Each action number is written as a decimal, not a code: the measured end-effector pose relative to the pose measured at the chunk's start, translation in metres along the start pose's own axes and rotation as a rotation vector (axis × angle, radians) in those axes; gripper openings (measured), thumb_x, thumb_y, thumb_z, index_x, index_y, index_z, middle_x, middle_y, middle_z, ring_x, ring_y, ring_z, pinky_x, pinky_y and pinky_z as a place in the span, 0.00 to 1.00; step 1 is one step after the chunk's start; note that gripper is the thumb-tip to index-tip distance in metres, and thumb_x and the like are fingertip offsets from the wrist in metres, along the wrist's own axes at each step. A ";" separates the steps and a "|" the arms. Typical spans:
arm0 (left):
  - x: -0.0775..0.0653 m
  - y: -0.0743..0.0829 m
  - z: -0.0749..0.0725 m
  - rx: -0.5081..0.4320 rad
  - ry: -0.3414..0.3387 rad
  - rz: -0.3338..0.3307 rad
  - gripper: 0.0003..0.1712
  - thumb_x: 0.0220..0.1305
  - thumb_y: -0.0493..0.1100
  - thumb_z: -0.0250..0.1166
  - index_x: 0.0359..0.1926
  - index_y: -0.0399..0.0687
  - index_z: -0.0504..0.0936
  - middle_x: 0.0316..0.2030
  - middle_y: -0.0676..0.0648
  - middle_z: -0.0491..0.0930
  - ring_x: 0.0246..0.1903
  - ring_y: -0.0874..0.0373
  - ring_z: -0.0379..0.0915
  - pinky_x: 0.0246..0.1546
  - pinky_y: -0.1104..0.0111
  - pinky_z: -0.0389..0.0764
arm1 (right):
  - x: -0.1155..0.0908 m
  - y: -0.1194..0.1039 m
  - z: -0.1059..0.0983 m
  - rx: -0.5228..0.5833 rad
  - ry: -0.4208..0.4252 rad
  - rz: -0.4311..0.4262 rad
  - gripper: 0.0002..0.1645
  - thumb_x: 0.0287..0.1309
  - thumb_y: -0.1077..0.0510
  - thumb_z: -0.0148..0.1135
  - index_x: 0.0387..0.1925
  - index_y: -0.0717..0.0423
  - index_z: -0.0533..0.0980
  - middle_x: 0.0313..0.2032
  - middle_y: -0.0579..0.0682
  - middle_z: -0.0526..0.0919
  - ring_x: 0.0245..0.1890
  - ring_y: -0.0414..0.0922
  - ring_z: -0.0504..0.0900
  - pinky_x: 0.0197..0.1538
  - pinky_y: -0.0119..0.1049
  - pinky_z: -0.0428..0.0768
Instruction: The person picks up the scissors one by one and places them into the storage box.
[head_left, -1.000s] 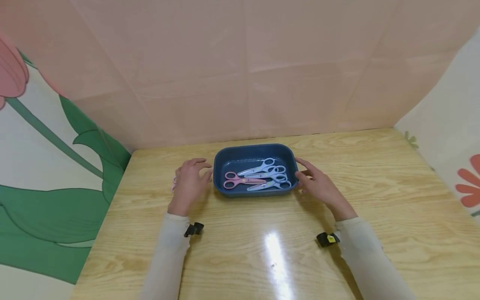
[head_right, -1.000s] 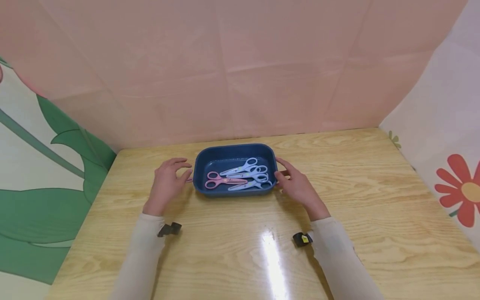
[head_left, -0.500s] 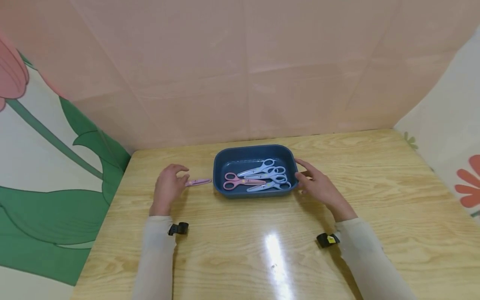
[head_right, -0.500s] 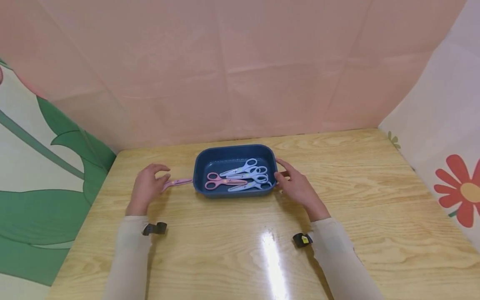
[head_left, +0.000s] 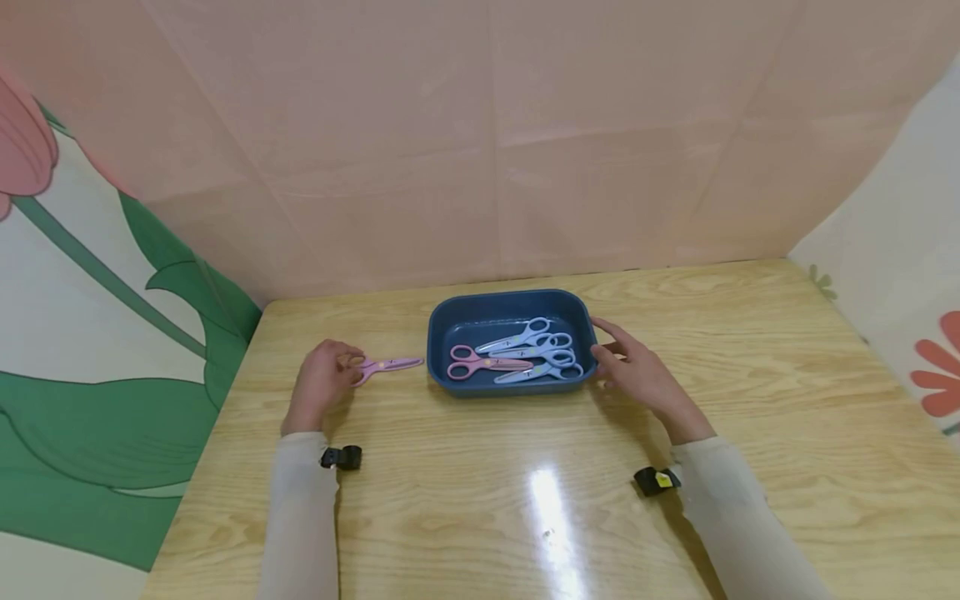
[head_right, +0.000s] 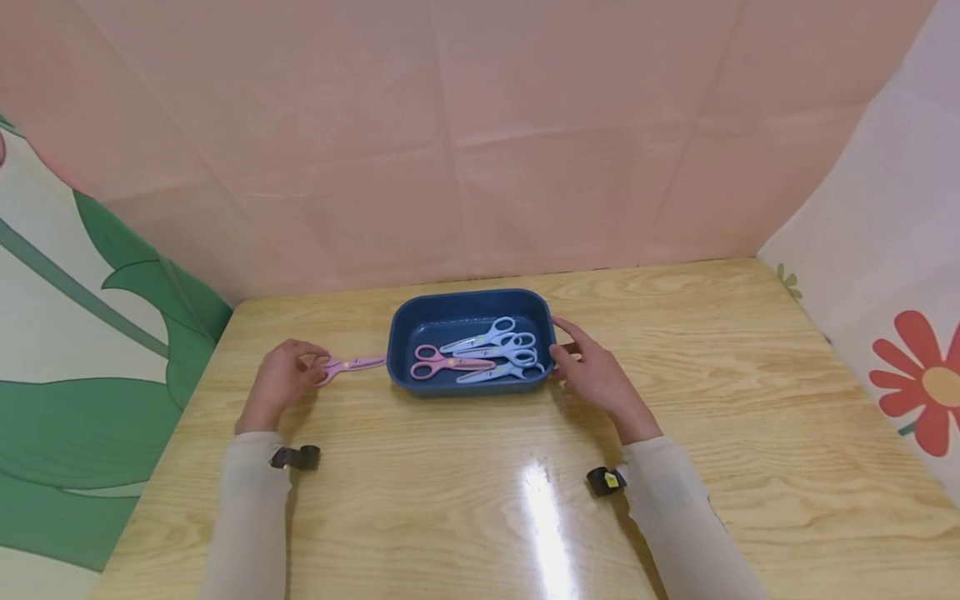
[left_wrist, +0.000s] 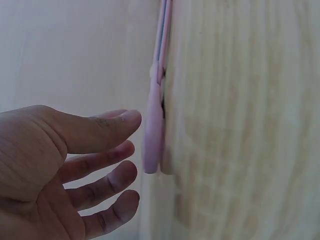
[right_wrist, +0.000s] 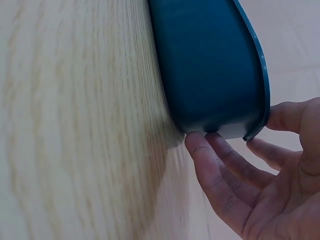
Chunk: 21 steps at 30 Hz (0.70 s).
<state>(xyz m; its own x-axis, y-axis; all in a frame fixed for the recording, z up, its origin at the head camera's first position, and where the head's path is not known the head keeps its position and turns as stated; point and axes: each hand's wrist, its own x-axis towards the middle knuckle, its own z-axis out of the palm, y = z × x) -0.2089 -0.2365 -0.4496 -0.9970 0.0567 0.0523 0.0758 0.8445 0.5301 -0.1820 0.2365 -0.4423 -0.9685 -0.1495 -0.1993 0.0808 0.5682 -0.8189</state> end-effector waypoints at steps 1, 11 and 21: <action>0.000 -0.001 0.001 0.004 -0.004 0.001 0.14 0.59 0.34 0.70 0.48 0.37 0.86 0.51 0.34 0.79 0.41 0.45 0.77 0.46 0.52 0.79 | 0.000 0.000 0.000 0.001 0.000 -0.001 0.34 0.76 0.44 0.45 0.78 0.36 0.50 0.63 0.68 0.72 0.45 0.53 0.84 0.47 0.44 0.87; 0.000 -0.006 0.005 -0.002 -0.061 -0.086 0.14 0.65 0.36 0.67 0.52 0.40 0.85 0.54 0.36 0.76 0.48 0.43 0.74 0.52 0.50 0.77 | 0.000 -0.002 0.002 0.003 0.004 0.001 0.34 0.77 0.45 0.45 0.78 0.38 0.50 0.63 0.68 0.72 0.45 0.53 0.84 0.46 0.42 0.87; -0.001 -0.002 0.004 0.004 -0.067 -0.115 0.15 0.64 0.38 0.67 0.52 0.41 0.86 0.55 0.37 0.76 0.56 0.40 0.72 0.59 0.47 0.73 | 0.002 0.001 0.001 -0.012 0.007 0.000 0.34 0.77 0.44 0.44 0.78 0.36 0.50 0.63 0.68 0.73 0.44 0.52 0.85 0.46 0.43 0.87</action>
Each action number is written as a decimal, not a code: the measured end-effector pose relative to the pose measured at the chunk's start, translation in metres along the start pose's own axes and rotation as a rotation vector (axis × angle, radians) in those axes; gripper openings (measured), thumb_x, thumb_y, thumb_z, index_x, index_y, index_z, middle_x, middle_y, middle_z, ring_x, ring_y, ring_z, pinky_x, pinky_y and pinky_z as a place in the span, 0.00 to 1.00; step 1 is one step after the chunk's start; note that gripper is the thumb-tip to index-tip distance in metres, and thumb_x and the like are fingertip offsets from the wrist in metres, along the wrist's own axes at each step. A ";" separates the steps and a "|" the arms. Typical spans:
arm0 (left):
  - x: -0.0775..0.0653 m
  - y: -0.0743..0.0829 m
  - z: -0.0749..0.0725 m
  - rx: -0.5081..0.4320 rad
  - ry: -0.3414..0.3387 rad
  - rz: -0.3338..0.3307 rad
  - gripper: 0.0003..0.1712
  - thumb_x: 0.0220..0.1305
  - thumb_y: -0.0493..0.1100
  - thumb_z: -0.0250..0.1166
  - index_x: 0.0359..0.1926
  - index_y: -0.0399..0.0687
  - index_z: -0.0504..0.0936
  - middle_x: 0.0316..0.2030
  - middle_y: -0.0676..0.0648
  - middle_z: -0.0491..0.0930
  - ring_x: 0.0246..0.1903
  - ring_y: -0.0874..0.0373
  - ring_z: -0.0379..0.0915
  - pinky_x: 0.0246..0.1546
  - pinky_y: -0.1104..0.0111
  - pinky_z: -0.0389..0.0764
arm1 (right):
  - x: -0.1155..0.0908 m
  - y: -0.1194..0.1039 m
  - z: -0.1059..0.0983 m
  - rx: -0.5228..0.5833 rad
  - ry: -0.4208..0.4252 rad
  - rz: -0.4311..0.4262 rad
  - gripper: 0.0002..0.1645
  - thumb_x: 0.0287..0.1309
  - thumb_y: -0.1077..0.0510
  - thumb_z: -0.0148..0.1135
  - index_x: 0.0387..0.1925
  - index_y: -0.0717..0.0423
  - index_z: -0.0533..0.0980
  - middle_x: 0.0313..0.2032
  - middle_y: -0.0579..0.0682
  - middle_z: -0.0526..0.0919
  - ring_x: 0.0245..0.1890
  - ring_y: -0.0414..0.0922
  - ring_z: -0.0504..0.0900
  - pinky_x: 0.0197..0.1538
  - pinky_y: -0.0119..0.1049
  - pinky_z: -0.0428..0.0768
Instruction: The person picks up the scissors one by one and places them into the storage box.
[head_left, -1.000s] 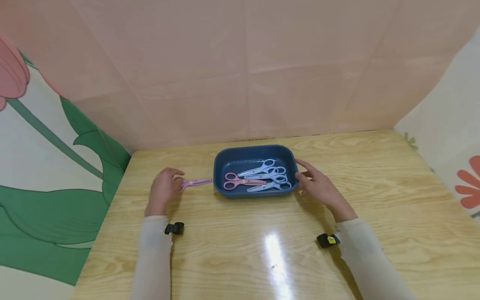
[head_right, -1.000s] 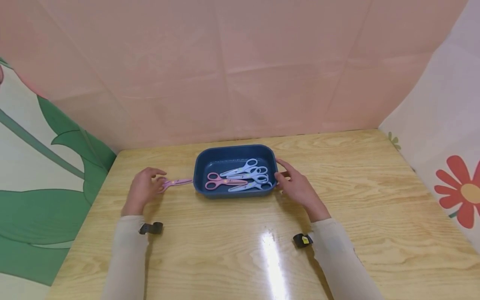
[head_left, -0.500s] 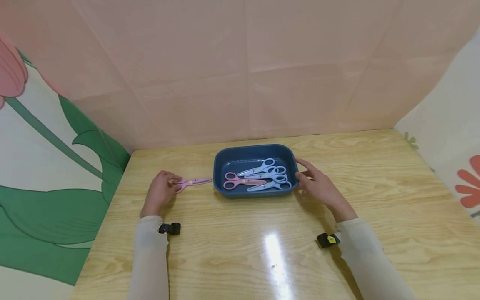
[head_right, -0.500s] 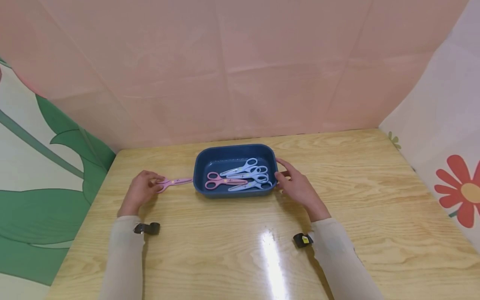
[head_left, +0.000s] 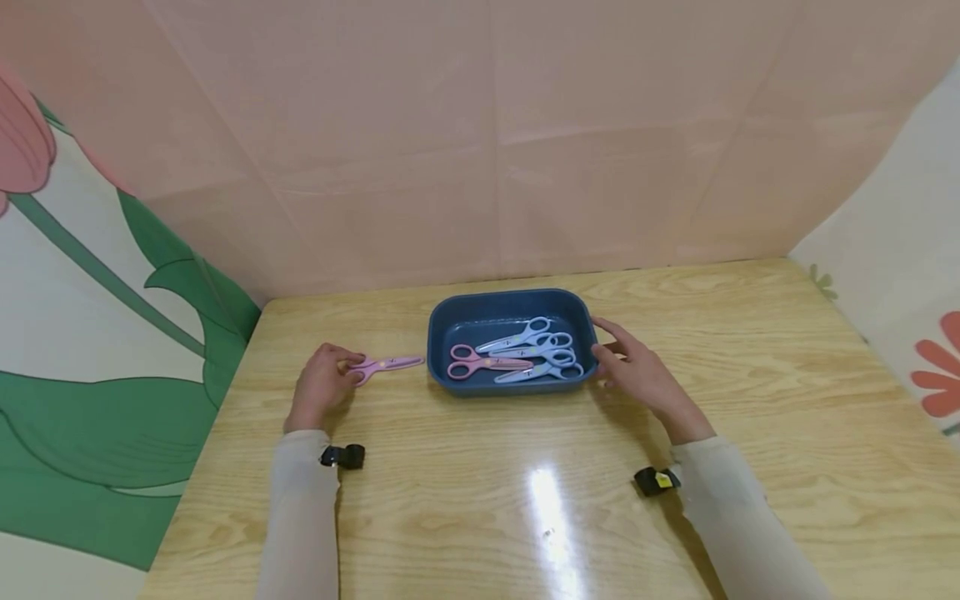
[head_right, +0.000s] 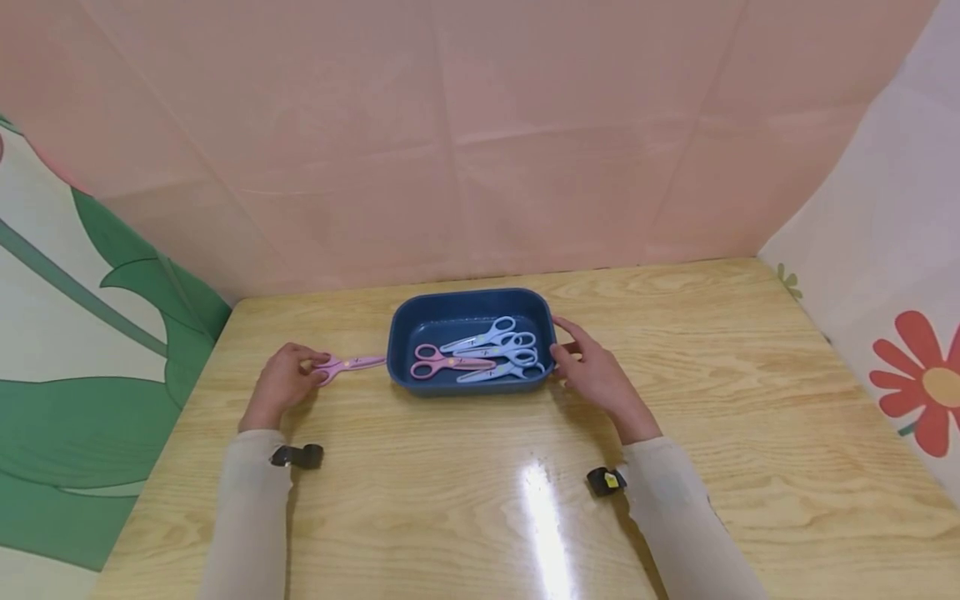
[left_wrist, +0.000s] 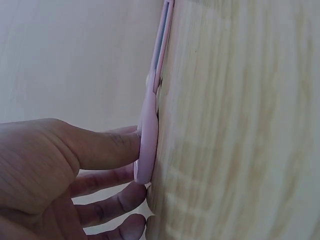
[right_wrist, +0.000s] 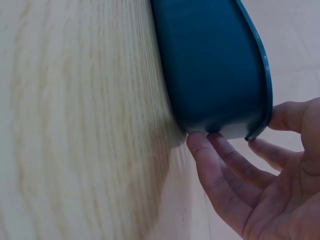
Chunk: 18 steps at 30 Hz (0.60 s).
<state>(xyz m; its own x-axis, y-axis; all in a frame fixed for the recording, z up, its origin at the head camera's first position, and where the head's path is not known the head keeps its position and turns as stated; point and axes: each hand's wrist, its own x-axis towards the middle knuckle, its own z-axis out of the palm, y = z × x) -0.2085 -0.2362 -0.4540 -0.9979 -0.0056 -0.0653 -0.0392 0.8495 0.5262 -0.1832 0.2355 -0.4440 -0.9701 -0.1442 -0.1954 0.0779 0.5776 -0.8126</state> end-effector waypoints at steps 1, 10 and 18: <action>0.000 0.000 0.000 0.001 0.003 -0.002 0.14 0.64 0.38 0.68 0.51 0.42 0.86 0.55 0.37 0.76 0.55 0.40 0.72 0.58 0.47 0.73 | 0.000 0.000 0.000 -0.001 0.001 -0.002 0.34 0.77 0.44 0.44 0.78 0.37 0.50 0.63 0.68 0.73 0.44 0.52 0.85 0.46 0.43 0.87; 0.001 0.000 0.003 0.009 0.043 0.007 0.11 0.62 0.35 0.69 0.45 0.40 0.87 0.50 0.37 0.77 0.48 0.43 0.74 0.53 0.50 0.75 | -0.001 0.000 0.000 -0.005 0.004 -0.003 0.34 0.77 0.44 0.44 0.78 0.36 0.50 0.63 0.68 0.73 0.44 0.53 0.85 0.46 0.44 0.87; 0.001 0.003 0.002 0.011 0.030 0.000 0.12 0.64 0.36 0.67 0.48 0.39 0.85 0.52 0.36 0.76 0.51 0.42 0.74 0.57 0.48 0.75 | -0.002 -0.001 0.000 0.000 0.001 -0.010 0.34 0.76 0.44 0.44 0.78 0.38 0.50 0.63 0.69 0.73 0.44 0.52 0.85 0.46 0.44 0.87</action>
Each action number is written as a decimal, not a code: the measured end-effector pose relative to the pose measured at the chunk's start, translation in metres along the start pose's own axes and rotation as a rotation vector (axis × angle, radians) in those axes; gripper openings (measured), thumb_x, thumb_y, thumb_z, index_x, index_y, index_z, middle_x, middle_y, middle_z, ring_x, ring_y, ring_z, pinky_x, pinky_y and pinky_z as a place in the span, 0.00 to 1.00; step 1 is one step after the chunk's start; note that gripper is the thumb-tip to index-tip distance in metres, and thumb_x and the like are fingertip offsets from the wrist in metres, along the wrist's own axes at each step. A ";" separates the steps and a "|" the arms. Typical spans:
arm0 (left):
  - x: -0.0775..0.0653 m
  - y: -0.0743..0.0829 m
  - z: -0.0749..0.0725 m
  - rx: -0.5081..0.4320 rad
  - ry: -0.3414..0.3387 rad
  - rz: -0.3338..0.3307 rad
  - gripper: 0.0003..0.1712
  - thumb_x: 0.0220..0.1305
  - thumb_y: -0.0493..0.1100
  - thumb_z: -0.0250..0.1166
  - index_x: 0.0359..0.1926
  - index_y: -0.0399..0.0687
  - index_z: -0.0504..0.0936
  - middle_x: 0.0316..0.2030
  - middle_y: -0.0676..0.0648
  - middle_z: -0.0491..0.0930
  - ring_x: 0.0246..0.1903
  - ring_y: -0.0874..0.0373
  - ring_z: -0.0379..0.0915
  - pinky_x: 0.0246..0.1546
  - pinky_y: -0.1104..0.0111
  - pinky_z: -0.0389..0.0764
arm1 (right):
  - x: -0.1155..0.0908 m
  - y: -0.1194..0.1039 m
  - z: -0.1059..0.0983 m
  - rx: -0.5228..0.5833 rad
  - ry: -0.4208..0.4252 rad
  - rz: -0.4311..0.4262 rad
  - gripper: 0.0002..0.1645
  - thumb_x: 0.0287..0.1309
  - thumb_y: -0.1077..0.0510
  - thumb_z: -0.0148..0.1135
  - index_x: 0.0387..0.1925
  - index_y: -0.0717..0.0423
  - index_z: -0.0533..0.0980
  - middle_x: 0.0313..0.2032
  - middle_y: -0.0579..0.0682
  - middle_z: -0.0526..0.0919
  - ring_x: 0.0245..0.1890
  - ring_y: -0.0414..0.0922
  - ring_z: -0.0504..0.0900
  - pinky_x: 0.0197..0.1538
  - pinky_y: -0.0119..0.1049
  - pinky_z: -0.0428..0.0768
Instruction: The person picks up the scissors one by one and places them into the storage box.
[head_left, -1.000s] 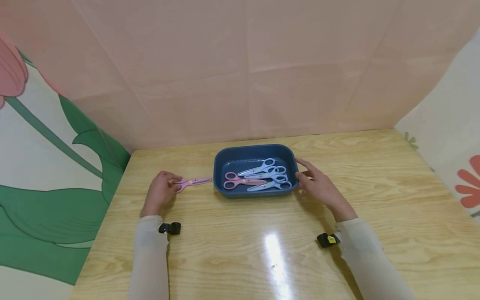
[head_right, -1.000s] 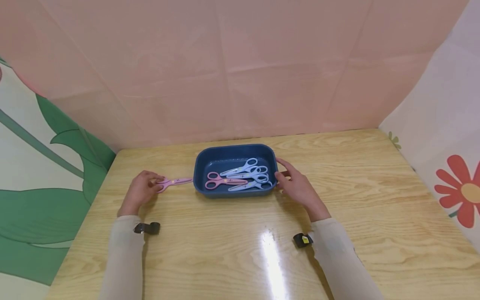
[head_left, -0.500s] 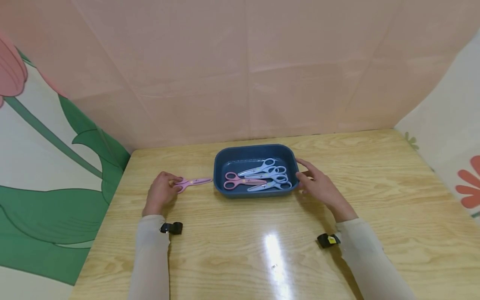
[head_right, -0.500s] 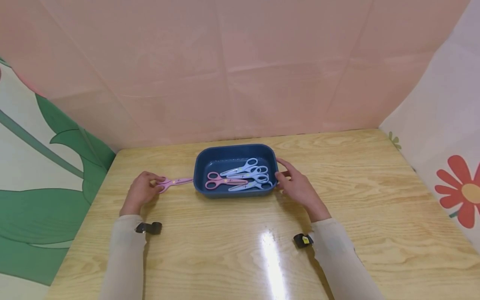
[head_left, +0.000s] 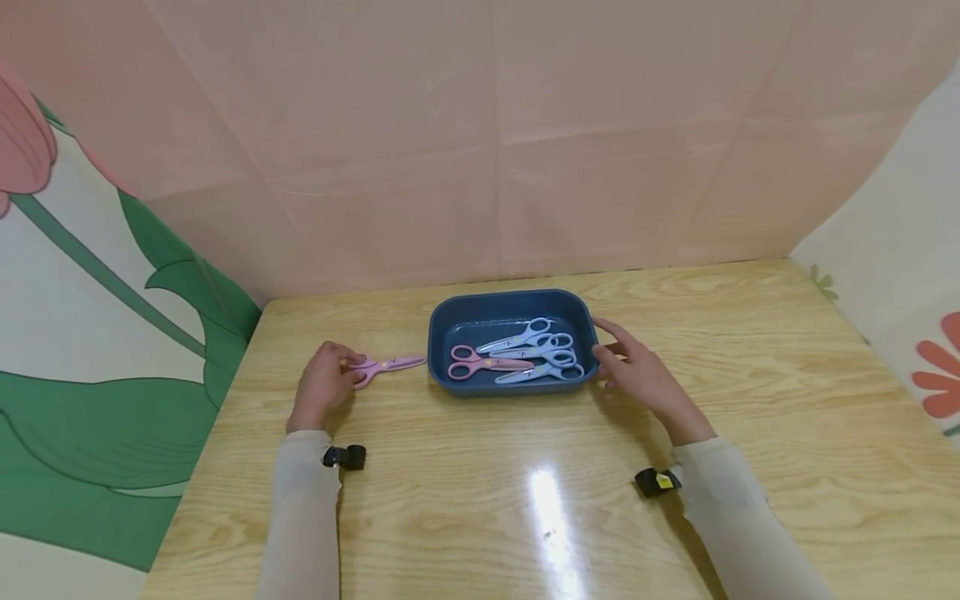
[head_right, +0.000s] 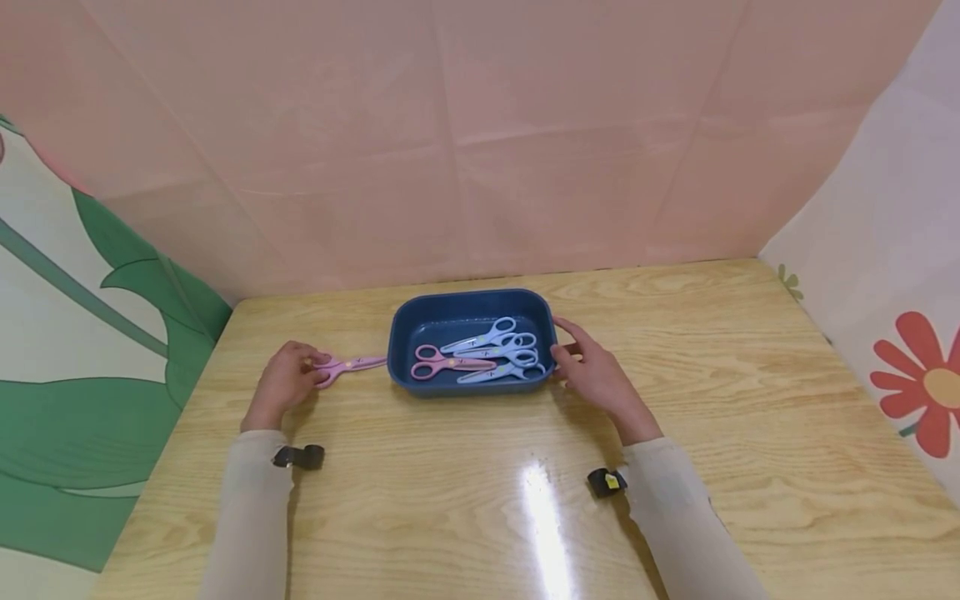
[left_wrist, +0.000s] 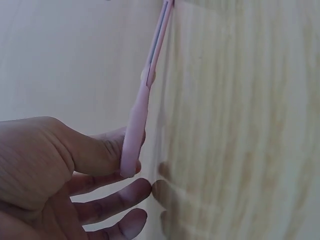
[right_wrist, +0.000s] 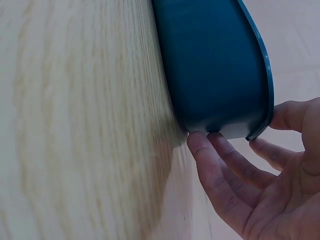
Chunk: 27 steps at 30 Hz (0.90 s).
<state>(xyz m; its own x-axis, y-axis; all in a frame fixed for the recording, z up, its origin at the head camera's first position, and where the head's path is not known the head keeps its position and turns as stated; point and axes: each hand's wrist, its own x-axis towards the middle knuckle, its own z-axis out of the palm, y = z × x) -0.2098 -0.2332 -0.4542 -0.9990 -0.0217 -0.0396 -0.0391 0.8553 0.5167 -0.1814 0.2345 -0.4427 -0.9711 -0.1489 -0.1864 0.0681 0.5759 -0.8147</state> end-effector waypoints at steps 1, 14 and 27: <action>0.000 0.001 0.000 -0.005 0.000 0.000 0.12 0.65 0.36 0.67 0.49 0.39 0.85 0.52 0.36 0.76 0.51 0.42 0.74 0.57 0.48 0.75 | 0.000 0.000 0.000 0.002 0.000 -0.003 0.34 0.77 0.44 0.44 0.78 0.38 0.50 0.62 0.69 0.73 0.44 0.52 0.85 0.46 0.44 0.87; 0.000 0.011 -0.007 -0.089 0.007 -0.016 0.13 0.65 0.38 0.67 0.49 0.42 0.84 0.55 0.38 0.82 0.47 0.46 0.75 0.56 0.51 0.75 | 0.000 0.002 -0.001 0.014 0.003 -0.004 0.34 0.77 0.46 0.44 0.78 0.39 0.50 0.61 0.69 0.73 0.43 0.52 0.84 0.46 0.44 0.87; 0.000 0.014 -0.006 -0.087 0.052 0.002 0.15 0.56 0.37 0.74 0.46 0.42 0.88 0.49 0.34 0.82 0.36 0.50 0.75 0.41 0.62 0.76 | 0.002 0.003 0.000 0.012 0.001 0.003 0.34 0.76 0.45 0.45 0.78 0.37 0.51 0.61 0.68 0.74 0.41 0.51 0.85 0.47 0.44 0.87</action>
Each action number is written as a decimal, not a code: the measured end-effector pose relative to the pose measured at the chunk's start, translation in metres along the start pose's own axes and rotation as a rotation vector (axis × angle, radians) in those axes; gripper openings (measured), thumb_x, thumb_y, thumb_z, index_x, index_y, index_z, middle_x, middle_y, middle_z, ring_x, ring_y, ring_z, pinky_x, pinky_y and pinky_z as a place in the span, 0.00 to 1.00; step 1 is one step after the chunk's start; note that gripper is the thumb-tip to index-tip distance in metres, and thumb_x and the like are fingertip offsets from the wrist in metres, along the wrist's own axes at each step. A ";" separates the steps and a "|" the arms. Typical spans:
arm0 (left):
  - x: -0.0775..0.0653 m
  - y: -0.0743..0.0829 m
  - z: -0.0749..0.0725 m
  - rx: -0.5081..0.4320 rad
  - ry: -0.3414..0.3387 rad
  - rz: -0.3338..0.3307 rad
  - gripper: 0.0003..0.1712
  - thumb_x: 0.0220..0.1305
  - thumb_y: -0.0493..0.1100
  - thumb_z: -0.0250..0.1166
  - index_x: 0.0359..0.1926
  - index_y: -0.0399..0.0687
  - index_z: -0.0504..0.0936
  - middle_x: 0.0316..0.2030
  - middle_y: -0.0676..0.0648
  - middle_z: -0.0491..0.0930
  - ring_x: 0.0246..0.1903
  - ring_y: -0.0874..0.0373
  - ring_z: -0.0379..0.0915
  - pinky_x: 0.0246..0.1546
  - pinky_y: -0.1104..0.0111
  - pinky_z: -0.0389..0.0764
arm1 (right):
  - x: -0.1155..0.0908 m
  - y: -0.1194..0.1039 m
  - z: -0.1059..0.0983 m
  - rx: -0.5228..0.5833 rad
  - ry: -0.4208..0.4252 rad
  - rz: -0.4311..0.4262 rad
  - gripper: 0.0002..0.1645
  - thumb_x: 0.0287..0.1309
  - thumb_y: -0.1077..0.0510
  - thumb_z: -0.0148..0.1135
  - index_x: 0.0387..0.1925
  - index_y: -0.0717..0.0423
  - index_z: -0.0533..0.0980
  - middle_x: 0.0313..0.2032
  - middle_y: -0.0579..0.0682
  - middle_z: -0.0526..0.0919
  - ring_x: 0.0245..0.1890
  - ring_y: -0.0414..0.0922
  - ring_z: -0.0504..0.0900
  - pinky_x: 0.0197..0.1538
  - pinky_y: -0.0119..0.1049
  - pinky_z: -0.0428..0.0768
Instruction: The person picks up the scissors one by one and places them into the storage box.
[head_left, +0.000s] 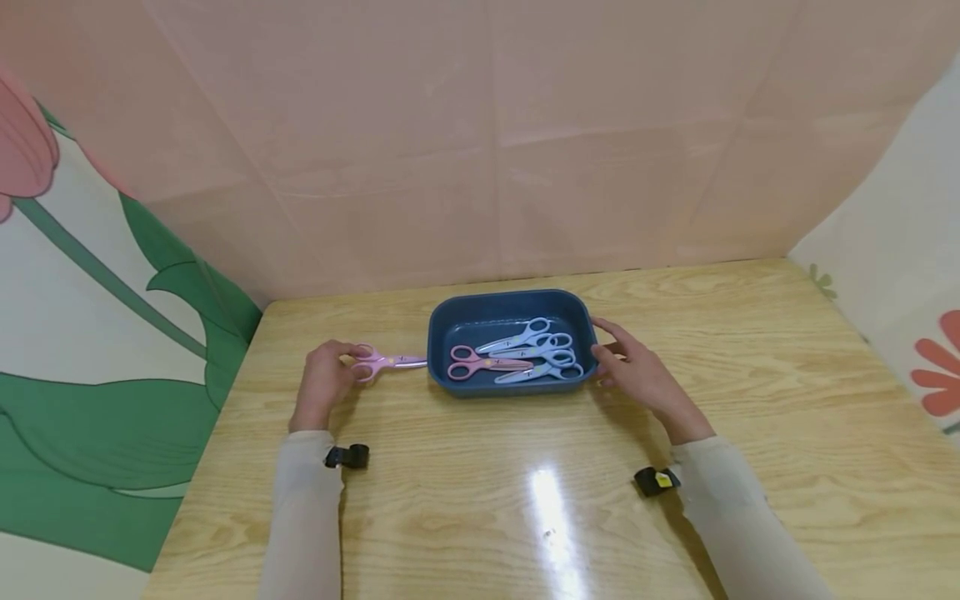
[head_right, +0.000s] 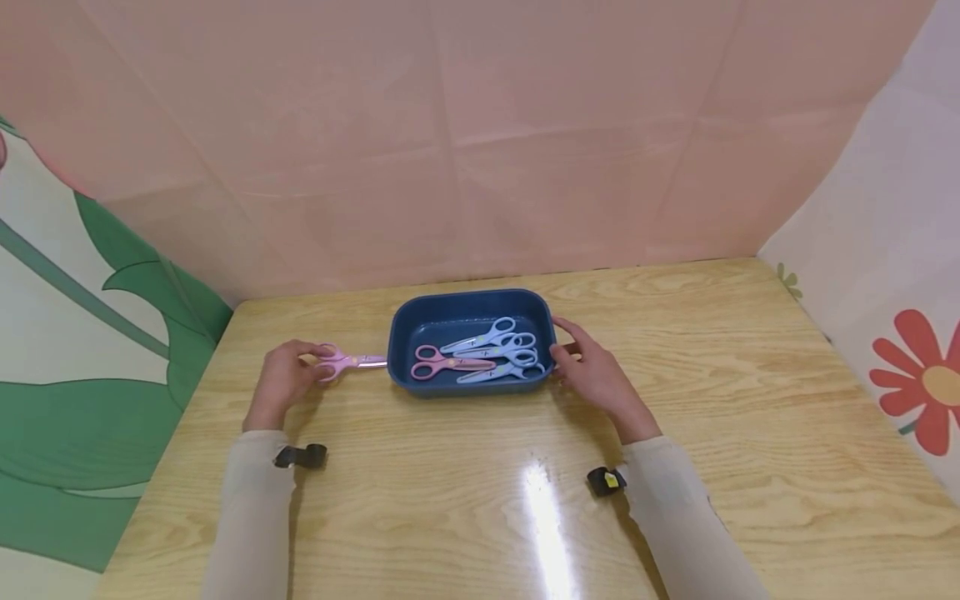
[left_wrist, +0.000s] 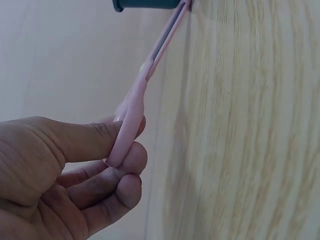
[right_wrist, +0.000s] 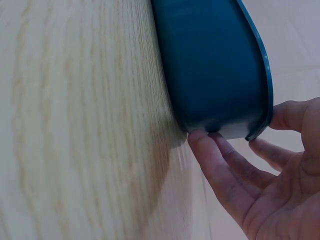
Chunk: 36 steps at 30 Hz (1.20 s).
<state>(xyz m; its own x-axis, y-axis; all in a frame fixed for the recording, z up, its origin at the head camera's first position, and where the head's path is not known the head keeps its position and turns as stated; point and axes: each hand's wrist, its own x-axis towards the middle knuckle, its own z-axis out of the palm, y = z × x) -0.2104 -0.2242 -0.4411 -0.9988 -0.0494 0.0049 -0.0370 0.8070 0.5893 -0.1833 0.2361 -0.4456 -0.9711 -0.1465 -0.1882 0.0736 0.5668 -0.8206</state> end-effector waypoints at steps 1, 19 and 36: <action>0.000 0.000 0.000 -0.003 0.003 0.004 0.15 0.55 0.37 0.75 0.46 0.42 0.88 0.49 0.34 0.82 0.36 0.49 0.76 0.41 0.61 0.76 | 0.000 0.000 0.000 -0.002 0.000 0.001 0.34 0.76 0.45 0.46 0.78 0.37 0.51 0.61 0.68 0.74 0.41 0.51 0.85 0.47 0.44 0.87; 0.000 0.005 0.000 -0.112 0.022 0.081 0.15 0.52 0.34 0.76 0.43 0.38 0.88 0.54 0.41 0.83 0.45 0.46 0.84 0.46 0.58 0.86 | 0.001 -0.002 0.001 -0.012 0.005 0.006 0.34 0.76 0.45 0.45 0.78 0.37 0.51 0.60 0.68 0.74 0.41 0.52 0.84 0.48 0.45 0.86; -0.008 0.009 -0.013 -0.088 0.098 0.077 0.14 0.53 0.43 0.78 0.42 0.45 0.90 0.49 0.45 0.87 0.54 0.46 0.81 0.51 0.53 0.82 | 0.001 0.001 0.000 -0.013 -0.004 0.012 0.34 0.76 0.43 0.44 0.78 0.35 0.49 0.62 0.67 0.73 0.43 0.51 0.84 0.48 0.44 0.87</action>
<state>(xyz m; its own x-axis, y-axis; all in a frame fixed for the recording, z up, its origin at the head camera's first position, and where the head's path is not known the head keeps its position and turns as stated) -0.2024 -0.2237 -0.4253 -0.9903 -0.0497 0.1294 0.0473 0.7563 0.6525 -0.1841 0.2367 -0.4468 -0.9694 -0.1427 -0.1999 0.0820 0.5793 -0.8110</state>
